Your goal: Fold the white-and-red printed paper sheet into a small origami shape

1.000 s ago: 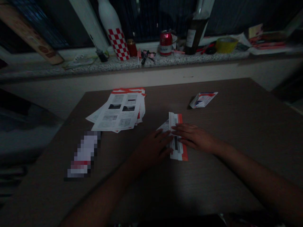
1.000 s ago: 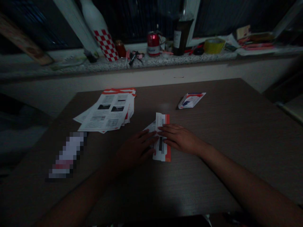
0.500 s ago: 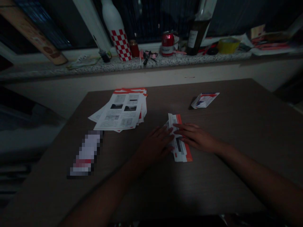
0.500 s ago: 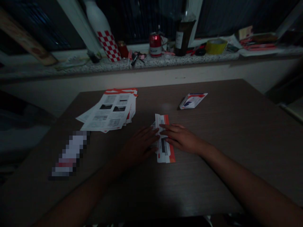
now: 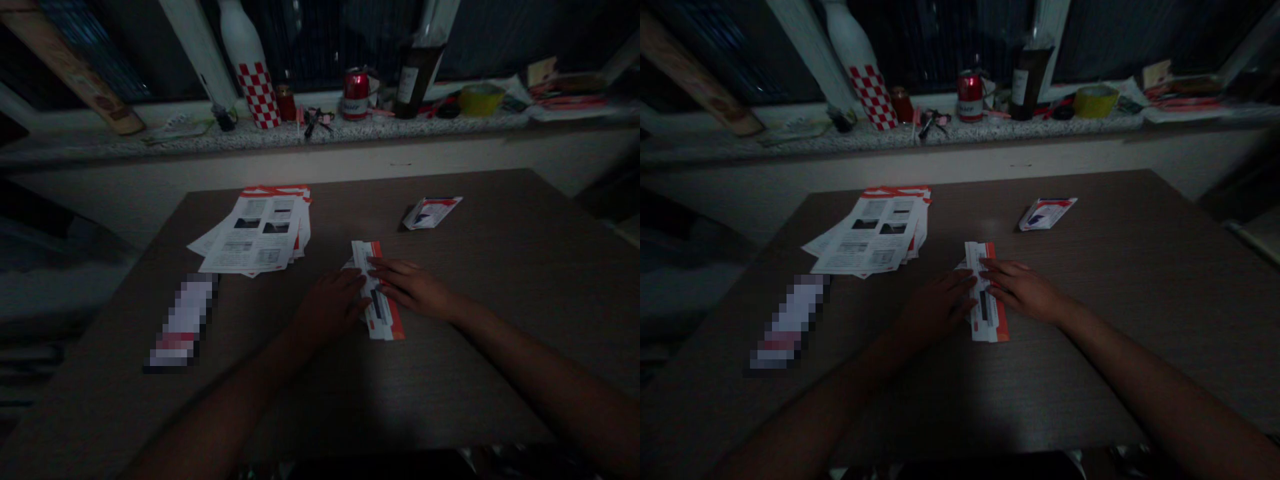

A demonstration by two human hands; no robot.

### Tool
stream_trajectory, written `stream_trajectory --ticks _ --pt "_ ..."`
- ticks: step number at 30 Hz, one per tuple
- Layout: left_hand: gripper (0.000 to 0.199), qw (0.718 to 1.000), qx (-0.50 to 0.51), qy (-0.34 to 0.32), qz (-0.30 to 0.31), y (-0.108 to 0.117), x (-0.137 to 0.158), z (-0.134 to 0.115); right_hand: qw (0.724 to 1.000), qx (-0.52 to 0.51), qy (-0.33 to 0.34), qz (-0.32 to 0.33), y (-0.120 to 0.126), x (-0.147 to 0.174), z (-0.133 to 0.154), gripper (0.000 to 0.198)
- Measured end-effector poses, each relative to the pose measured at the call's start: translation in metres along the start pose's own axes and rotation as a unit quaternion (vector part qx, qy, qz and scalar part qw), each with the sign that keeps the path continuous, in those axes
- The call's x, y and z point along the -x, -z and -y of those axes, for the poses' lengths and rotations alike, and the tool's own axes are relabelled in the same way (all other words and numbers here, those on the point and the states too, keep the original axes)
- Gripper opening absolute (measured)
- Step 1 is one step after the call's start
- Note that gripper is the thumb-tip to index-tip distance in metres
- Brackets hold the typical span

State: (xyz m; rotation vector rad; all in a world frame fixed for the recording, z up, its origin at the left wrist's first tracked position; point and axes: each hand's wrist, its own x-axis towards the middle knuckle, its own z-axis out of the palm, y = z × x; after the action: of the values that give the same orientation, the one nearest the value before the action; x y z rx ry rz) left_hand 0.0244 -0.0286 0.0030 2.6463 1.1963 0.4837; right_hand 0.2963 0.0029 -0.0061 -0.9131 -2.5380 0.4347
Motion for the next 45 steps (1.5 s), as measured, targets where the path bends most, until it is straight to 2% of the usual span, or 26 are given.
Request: stream_trajectory --ticks 20,25,29,34,38,45 --pt "0.053 0.999 0.011 0.04 0.003 -0.001 0.002 -0.003 0.998 -0.003 0.051 0.025 0.005 0.001 -0.002 0.039" --pt "0.052 0.999 0.008 0.045 -0.001 -0.005 0.0 -0.005 0.999 -0.007 0.034 0.027 0.005 0.002 -0.002 0.037" --pt "0.054 0.999 0.007 0.044 -0.003 -0.007 -0.001 -0.005 0.998 -0.049 0.017 0.018 0.002 0.001 -0.004 0.037" --pt "0.056 0.999 0.009 0.053 0.006 -0.006 -0.002 -0.007 0.991 -0.12 -0.03 -0.054 -0.001 -0.009 -0.006 0.028" --pt "0.056 0.999 0.011 0.049 0.007 -0.005 -0.002 -0.008 0.988 -0.108 -0.057 -0.091 0.0 -0.023 -0.007 0.013" --pt "0.055 0.999 0.013 0.045 0.01 -0.004 -0.003 -0.01 0.991 -0.073 -0.073 -0.083 0.0 -0.035 -0.006 0.002"
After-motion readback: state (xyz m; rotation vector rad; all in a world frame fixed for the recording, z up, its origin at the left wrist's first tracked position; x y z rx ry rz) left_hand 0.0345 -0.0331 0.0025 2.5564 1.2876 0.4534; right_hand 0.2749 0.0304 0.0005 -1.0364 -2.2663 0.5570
